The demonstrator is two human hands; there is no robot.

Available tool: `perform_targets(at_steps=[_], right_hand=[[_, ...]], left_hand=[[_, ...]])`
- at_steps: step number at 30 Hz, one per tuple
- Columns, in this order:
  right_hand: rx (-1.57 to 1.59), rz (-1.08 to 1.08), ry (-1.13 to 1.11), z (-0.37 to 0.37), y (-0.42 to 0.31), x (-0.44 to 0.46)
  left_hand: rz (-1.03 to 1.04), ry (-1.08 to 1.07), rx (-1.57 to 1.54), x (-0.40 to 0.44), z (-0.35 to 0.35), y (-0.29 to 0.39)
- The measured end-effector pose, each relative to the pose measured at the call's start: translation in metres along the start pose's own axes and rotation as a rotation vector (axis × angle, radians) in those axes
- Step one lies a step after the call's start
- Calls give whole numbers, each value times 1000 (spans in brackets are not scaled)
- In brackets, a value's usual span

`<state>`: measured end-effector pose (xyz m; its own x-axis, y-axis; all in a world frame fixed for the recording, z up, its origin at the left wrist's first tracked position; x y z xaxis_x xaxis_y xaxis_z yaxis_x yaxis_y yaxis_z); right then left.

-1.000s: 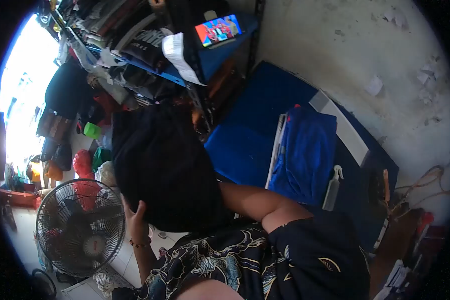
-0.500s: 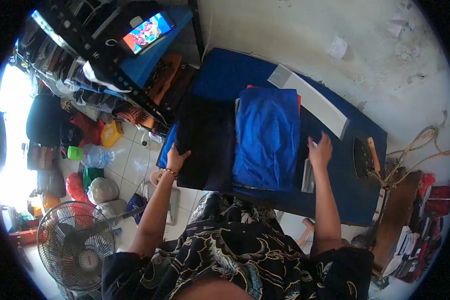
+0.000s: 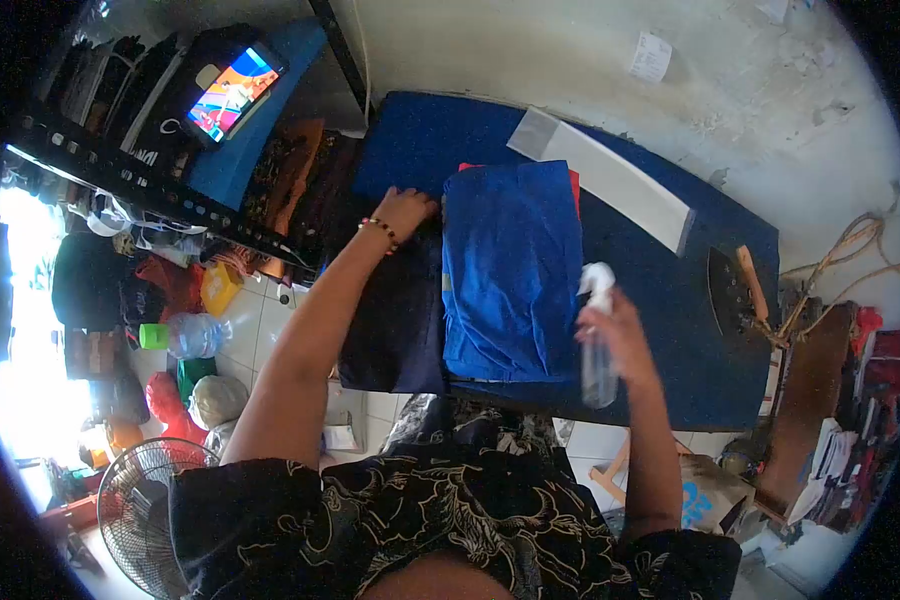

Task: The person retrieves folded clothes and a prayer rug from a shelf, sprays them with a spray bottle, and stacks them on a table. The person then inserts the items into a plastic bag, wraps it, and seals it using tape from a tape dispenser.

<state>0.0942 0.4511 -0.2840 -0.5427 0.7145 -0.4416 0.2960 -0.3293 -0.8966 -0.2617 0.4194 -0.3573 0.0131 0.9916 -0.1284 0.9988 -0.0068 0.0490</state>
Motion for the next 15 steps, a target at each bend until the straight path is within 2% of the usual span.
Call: perform_targets(at_steps=[3,5,8,11,15], right_hand=[[-29,71,-281,84,16,-25],[111,130,-334,115,37,-21],[192,82,-276,141,6,-2],[169,-18,-233,150,-12,31],[95,-115,-212,164,-36,27]], left_hand=[[88,67,-296,-55,-68,-5],[57,242,-437,-100,-89,-30],[100,402,-632,-149,-115,-50],[86,562,-471,-161,-138,-36],[-167,757,-464,-176,-161,-21]])
Point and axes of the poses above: each hand's wrist, its own x-axis towards the middle knuckle, its own z-axis out of the palm, y = z × x, the point moved 7 cm from there along x, towards the middle knuckle, and after that the axes turned 1 degree about -x, right-handed, at the moved point
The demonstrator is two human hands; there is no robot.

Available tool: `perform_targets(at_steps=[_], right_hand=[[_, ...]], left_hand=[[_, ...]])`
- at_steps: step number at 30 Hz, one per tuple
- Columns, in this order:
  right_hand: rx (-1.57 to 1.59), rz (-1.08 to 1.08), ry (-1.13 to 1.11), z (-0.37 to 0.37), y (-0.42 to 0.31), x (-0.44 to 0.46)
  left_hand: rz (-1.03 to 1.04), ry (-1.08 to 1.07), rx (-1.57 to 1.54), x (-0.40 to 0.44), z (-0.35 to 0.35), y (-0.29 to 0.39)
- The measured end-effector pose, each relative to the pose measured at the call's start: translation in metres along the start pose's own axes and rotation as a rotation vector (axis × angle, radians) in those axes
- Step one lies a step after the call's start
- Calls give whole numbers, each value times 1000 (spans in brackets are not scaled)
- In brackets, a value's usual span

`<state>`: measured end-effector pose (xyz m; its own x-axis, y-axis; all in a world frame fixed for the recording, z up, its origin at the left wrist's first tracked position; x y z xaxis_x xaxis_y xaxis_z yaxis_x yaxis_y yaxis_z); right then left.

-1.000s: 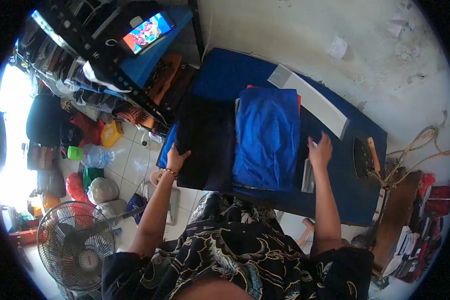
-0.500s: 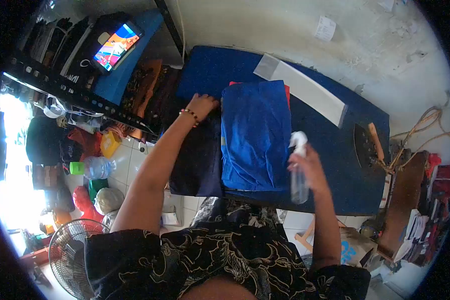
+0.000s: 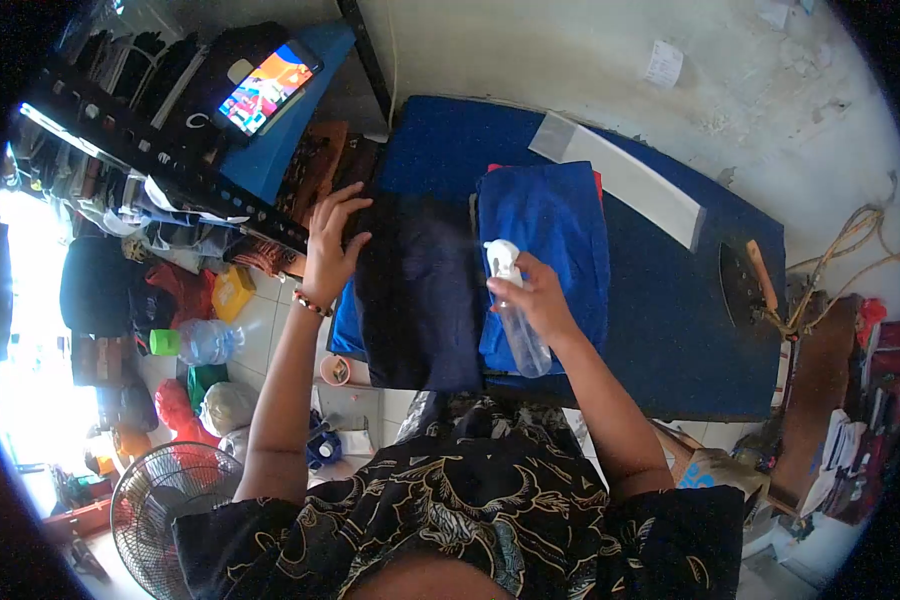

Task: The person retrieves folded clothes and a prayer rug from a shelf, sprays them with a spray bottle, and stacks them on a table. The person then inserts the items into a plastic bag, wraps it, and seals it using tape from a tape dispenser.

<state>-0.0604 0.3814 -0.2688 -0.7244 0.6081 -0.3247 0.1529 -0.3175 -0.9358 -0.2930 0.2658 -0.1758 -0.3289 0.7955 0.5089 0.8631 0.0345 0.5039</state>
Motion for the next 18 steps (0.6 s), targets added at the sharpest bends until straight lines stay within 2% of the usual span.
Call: perform_targets(at_steps=[4,5,8,10,12,15,18], right_hand=[[-173,-50,-179,20,2,-29],[-329,-282,-180,19,1,-36],[-368,-38,68,-47,9,-50],[-403,55,438,-120,1,-53],[-621,-55,612,-203,22,-43],[-680,235,489,-259,57,-26],[-1249,60,680,-263,68,-24]], left_hand=[[-139,273,-140,-32,-13,-1],[-160,321,-118,-42,-12,5],[-337,282,-301,-74,25,23],[-384,113,-389,-86,71,35],[-451,70,-492,-78,111,44],[-563,101,-533,-51,180,9],[-667,111,-412,-5,221,-32]])
Point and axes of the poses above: each hand's wrist, its own x-axis towards the middle knuckle, its own z-axis out of the palm, y = z × x, the point moved 7 cm from there along x, towards the middle knuckle, and after that the axes turned 1 degree about -x, right-handed, at the moved point
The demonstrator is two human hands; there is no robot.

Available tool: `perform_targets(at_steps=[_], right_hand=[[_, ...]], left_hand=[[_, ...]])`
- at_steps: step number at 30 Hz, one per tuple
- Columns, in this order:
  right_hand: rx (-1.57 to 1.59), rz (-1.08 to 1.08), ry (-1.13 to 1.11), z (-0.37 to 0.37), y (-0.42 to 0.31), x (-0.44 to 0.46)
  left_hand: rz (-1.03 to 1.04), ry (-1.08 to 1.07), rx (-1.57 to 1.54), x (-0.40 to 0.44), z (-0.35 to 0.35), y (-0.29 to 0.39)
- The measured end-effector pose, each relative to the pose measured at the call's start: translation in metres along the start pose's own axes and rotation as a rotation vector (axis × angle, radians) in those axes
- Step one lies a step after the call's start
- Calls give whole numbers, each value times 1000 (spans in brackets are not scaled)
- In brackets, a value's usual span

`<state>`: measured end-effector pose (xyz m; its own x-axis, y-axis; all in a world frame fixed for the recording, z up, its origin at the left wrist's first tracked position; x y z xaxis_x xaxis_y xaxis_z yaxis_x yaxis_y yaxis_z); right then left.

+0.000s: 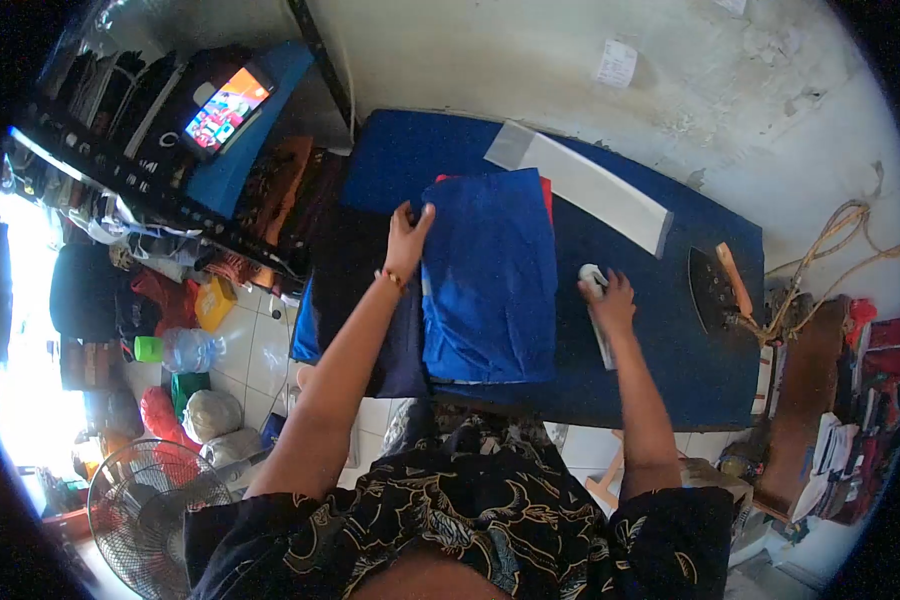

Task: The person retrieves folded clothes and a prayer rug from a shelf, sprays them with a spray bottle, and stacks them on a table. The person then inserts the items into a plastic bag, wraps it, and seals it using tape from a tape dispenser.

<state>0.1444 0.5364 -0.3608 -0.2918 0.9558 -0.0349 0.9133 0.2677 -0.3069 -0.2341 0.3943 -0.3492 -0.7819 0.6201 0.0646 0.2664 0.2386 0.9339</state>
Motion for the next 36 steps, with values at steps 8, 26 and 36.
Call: perform_targets(at_steps=[8,26,36], right_hand=[[975,175,-474,55,-63,-115],[1279,479,-911,24,-4,-102],[1198,352,-626,-45,-74,-118]], left_hand=[[-538,-639,144,37,52,-17],[-671,-343,-345,-19,91,-49],[-490,-271,-423,32,71,-30]])
Point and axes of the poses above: each hand's wrist, its own x-axis towards the middle knuckle, its own z-axis out of the palm, y = z × x, the point moved 7 cm from there along x, towards the middle knuckle, and after that the axes turned 1 degree about -x, right-handed, at the moved point
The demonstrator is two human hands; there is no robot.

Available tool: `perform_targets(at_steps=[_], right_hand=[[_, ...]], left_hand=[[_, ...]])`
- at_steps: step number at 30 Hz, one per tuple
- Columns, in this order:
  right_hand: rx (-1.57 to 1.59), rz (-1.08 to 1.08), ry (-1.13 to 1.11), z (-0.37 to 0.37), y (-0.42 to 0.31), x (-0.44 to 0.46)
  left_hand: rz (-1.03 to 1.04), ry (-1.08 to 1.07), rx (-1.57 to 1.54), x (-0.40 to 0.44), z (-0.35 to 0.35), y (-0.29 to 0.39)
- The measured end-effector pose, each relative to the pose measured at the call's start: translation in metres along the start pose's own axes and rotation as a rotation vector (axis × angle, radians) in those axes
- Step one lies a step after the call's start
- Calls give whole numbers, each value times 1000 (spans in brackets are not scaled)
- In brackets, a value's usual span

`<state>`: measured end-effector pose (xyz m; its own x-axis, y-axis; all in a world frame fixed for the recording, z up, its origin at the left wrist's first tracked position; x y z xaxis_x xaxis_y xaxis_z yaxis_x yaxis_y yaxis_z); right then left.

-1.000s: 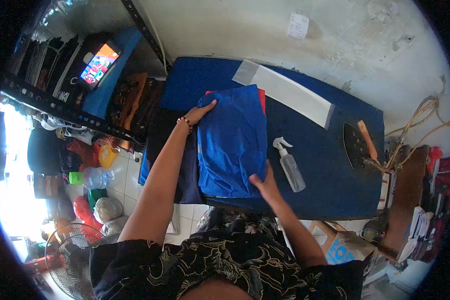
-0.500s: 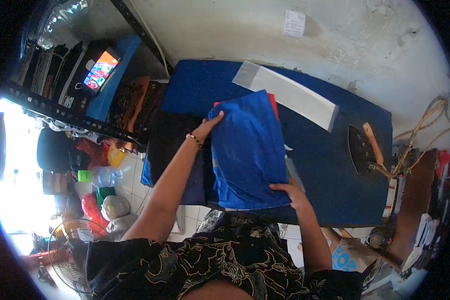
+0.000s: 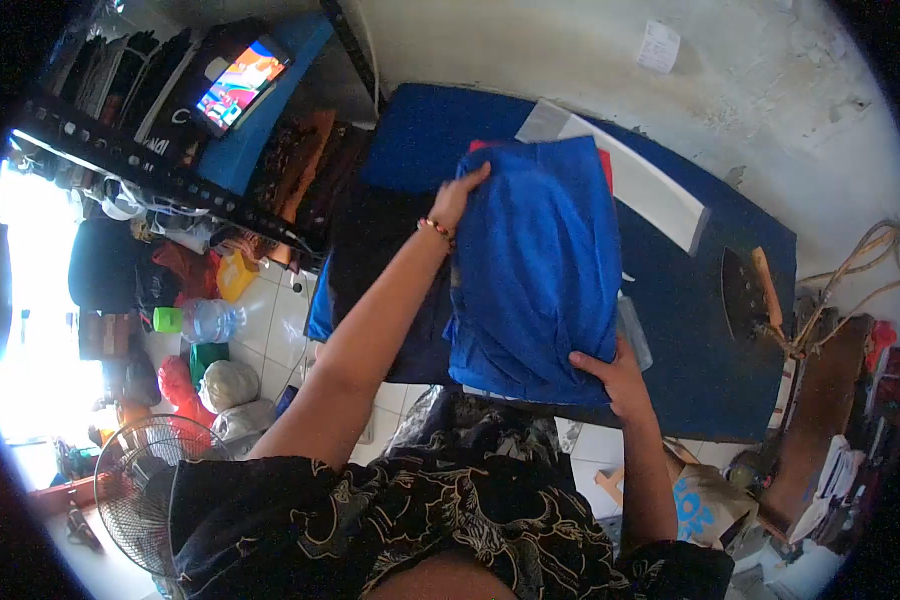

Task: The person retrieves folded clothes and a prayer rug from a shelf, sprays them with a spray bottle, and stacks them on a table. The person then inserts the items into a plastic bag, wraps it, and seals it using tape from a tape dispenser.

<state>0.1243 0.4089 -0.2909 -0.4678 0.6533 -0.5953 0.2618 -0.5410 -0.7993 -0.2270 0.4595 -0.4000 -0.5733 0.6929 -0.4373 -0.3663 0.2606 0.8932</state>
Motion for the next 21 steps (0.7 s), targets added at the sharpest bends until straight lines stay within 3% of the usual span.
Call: perform_targets(at_steps=[1,6,10,11,13,16,19,21], right_hand=[[-1,-4,-9,12,-4,-7],[31,-46,-119,109,4,-18],[148,1,-315,189,74,20],[108,30,-315,200,101,38],[42,18,-300,207,120,46],[-110,-71,-273,206,119,48],[-444,-115,-317,188,97,50],[-291,-168,-100,166,81,70]], left_hand=[[95,2,39,-12,-8,29],[176,-7,297,-27,-104,107],[-36,-117,193,-49,-173,97],[-23,-48,196,-48,-187,82],[0,90,197,-49,-211,45],[198,185,222,-50,-219,43],[116,197,274,-57,-221,44],[193,237,455,-56,-237,36]])
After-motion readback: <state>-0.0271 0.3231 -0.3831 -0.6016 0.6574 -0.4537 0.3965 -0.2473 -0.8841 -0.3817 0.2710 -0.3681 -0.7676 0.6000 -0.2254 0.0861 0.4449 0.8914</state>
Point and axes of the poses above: each hand's wrist, its own x-axis towards the middle knuckle, its own z-axis out of the palm, y = z × x, the point moved 7 cm from there along x, towards the middle knuckle, and after that the axes turned 1 degree about -x, right-handed, at the moved point
